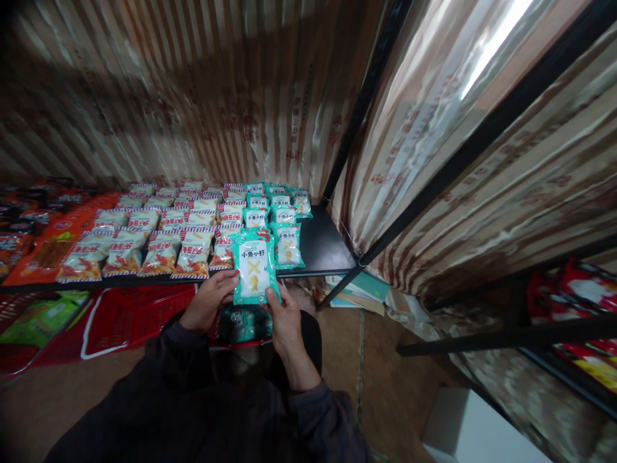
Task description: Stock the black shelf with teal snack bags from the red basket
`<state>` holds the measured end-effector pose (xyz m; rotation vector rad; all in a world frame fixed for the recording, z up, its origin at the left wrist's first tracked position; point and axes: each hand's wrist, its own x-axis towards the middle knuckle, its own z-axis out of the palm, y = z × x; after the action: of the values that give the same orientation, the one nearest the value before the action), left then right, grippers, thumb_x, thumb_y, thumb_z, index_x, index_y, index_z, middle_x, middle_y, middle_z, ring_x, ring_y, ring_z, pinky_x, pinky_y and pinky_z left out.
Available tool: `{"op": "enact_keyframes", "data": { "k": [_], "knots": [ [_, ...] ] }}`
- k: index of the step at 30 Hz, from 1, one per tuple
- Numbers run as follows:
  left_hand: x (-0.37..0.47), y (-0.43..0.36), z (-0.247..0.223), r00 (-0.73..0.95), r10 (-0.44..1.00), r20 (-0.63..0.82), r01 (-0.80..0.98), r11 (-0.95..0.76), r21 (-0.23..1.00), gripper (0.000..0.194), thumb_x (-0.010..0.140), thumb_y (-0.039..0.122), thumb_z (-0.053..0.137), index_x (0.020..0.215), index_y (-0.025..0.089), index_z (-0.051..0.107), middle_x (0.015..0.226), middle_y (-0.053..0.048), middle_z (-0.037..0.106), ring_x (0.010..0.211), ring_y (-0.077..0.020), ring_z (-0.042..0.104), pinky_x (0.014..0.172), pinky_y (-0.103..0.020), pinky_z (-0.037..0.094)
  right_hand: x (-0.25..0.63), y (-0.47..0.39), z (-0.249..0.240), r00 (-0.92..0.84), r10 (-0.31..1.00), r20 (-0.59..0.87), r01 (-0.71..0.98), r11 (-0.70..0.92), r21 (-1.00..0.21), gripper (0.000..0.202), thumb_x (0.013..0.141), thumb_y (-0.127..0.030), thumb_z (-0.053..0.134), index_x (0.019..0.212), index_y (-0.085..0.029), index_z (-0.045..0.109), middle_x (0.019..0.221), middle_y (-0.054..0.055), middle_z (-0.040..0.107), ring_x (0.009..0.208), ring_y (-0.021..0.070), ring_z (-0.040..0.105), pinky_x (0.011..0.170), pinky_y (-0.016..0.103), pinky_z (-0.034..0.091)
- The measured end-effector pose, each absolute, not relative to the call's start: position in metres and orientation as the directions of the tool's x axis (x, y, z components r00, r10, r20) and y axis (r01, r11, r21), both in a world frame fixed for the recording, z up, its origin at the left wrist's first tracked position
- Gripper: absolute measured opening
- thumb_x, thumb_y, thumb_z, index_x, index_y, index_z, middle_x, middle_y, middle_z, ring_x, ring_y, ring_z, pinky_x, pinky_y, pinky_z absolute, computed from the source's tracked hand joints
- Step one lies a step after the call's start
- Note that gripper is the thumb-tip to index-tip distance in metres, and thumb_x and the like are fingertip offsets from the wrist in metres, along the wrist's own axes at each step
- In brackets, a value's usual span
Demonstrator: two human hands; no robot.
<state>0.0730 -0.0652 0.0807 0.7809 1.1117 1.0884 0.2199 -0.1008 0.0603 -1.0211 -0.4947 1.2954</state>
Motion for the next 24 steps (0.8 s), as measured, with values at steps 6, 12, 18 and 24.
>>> {"op": "enact_keyframes", "data": {
  "k": [6,12,18,24],
  "knots": [
    [0.074,-0.068,0.067,-0.001,0.963,-0.268,-0.332,0.253,0.909,0.038,0.055,0.039,0.078,0.079,0.015,0.061,0.068,-0.002,0.065,0.057,-0.0121,0.059,0.056,-0.024,0.046,0.214,-0.101,0.062,0.229,0.950,-0.211,-0.526,-0.062,-0.848,0.037,0.059,-0.038,0.081,0.091,-0.021,0.073,0.093,0.003,0.073,0.077,0.0191,0.066,0.071,0.033,0.054],
    [0.073,-0.069,0.073,-0.187,0.980,-0.069,-0.166,0.037,0.985,0.034,0.061,0.027,0.073,0.092,0.016,0.063,0.089,-0.007,0.068,0.081,-0.0173,0.064,0.073,-0.028,0.050,0.213,-0.098,0.054,0.284,0.945,-0.161,-0.433,-0.023,-0.901,0.044,0.064,-0.040,0.077,0.102,-0.019,0.070,0.100,0.005,0.072,0.087,0.0219,0.066,0.081,0.037,0.053],
    [0.082,-0.080,0.094,-0.156,0.984,0.082,-0.055,-0.091,0.994,0.035,0.073,0.028,0.066,0.107,0.019,0.062,0.119,-0.010,0.060,0.109,-0.0213,0.058,0.090,-0.031,0.046,0.210,-0.100,0.057,0.322,0.946,0.014,-0.134,0.061,-0.989,0.042,0.075,-0.040,0.068,0.111,-0.020,0.067,0.109,0.005,0.070,0.101,0.0238,0.062,0.093,0.039,0.047],
    [0.087,-0.094,0.113,-0.053,0.998,0.044,-0.299,-0.058,0.953,0.046,0.080,0.033,0.062,0.123,0.022,0.050,0.133,-0.009,0.052,0.123,-0.0211,0.048,0.101,-0.031,0.039,0.204,-0.112,0.070,0.165,0.838,0.521,0.438,0.411,-0.800,0.035,0.084,-0.026,0.058,0.119,-0.025,0.062,0.116,0.008,0.065,0.109,0.0225,0.058,0.096,0.039,0.045]
  ]
}}
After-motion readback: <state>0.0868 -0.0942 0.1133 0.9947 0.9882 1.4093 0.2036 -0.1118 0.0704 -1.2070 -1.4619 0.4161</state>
